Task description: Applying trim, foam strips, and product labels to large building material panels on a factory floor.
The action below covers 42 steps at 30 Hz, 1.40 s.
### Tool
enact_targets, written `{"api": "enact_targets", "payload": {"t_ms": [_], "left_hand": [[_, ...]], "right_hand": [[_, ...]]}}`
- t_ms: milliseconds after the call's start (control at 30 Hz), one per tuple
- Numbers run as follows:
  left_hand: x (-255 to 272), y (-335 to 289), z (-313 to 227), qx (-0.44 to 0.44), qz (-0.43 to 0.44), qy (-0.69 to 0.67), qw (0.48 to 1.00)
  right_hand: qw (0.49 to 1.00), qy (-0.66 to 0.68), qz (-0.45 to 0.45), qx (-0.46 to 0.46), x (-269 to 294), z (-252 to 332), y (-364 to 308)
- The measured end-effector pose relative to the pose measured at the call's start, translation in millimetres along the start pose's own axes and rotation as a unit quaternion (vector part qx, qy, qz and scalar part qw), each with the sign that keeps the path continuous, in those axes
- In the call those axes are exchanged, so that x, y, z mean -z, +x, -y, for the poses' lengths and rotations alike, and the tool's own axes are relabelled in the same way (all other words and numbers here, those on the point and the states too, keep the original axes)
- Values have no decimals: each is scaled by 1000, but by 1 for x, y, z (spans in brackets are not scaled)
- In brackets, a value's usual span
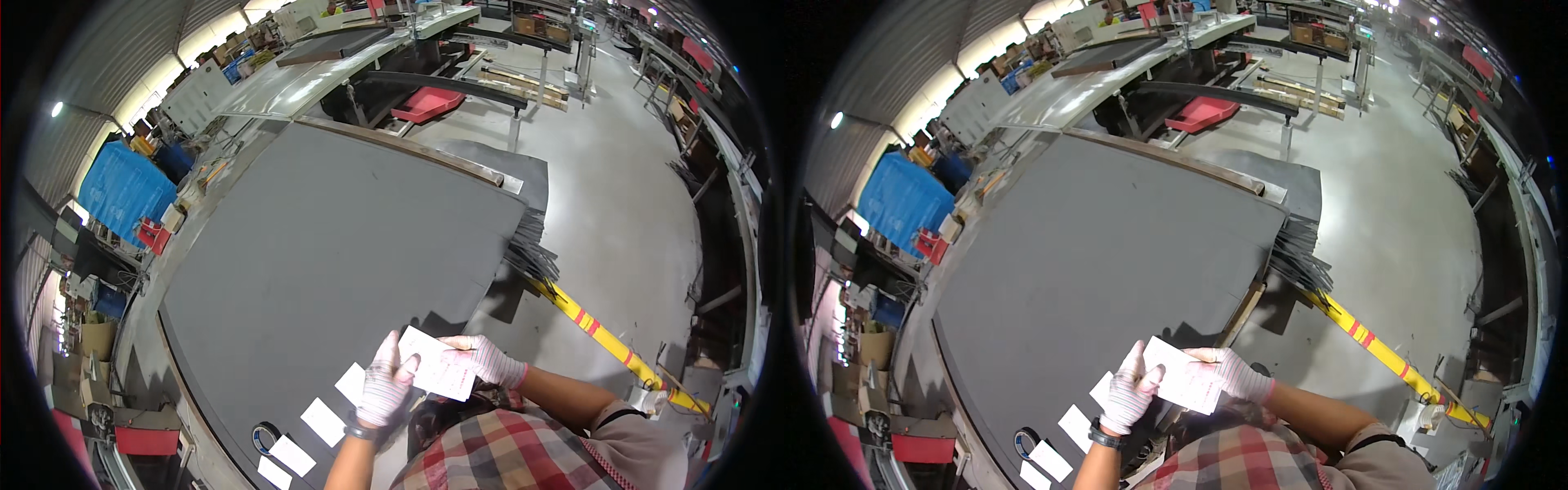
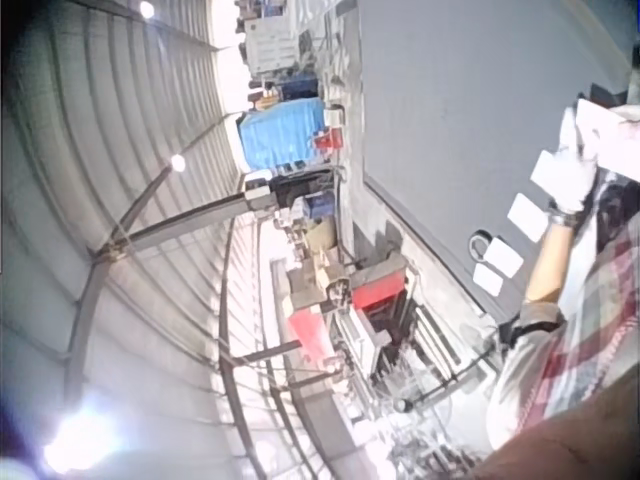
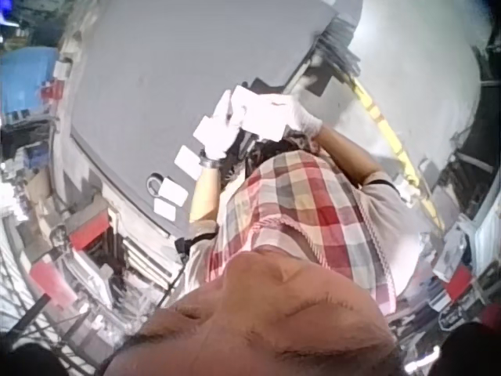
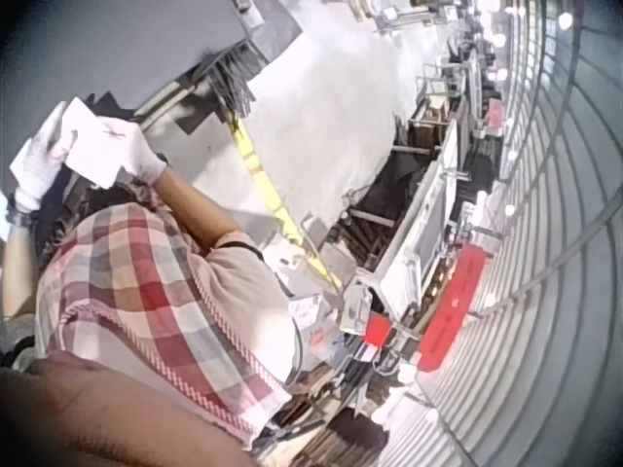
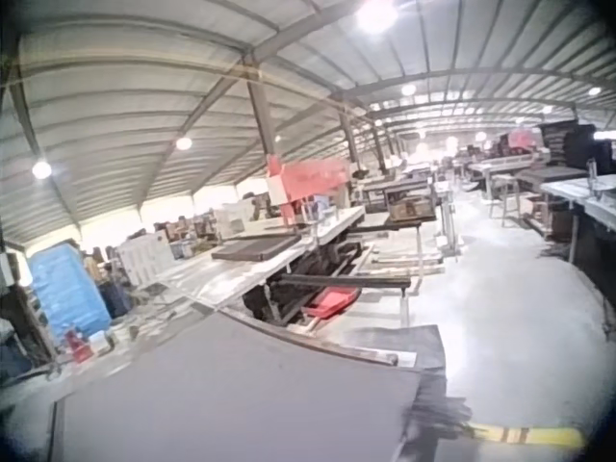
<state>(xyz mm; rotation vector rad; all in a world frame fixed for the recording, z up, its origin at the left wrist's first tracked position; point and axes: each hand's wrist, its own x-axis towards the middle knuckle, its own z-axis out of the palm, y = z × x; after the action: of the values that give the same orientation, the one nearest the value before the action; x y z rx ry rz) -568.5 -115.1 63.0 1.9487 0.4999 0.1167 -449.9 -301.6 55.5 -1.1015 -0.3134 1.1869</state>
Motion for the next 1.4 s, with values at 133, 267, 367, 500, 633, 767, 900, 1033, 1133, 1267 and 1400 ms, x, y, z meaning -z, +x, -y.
{"api": "enact_targets", "payload": {"t_ms": [133,267,367,500,633,767,900,1033,1133,1267,1400], "left_hand": [[-34,14,-14,-290,-232,348,861],[-45,21,-30,-98,-212,56,971],[-30,31,-24,91,-117,-277,949],[-11,29,-18,115,-13,-283,952],[-39,32,-16,87,-98,-204,970],[-70,23,-25,-38,-132,268,954],[-82,26,-28,-232,-248,328,882],[-82,33,-45,-30,-221,-56,973],[-72,38,-25,-111,-224,-15,968],[-37,34,-40,-22,-304,-88,948],[10,56,12,30,-284,100,953]], "right_hand": [[996,82,17,4,21,15,2],[994,97,48,-15,51,11,11],[996,56,57,-40,53,35,13],[995,21,77,-60,61,45,19],[994,35,77,-72,65,48,20],[995,56,60,-58,68,50,18],[997,31,44,-56,71,50,16],[995,42,66,-57,70,50,14],[996,25,61,-63,68,50,14],[997,23,60,-52,73,54,15],[999,10,6,-41,87,49,14]]}}
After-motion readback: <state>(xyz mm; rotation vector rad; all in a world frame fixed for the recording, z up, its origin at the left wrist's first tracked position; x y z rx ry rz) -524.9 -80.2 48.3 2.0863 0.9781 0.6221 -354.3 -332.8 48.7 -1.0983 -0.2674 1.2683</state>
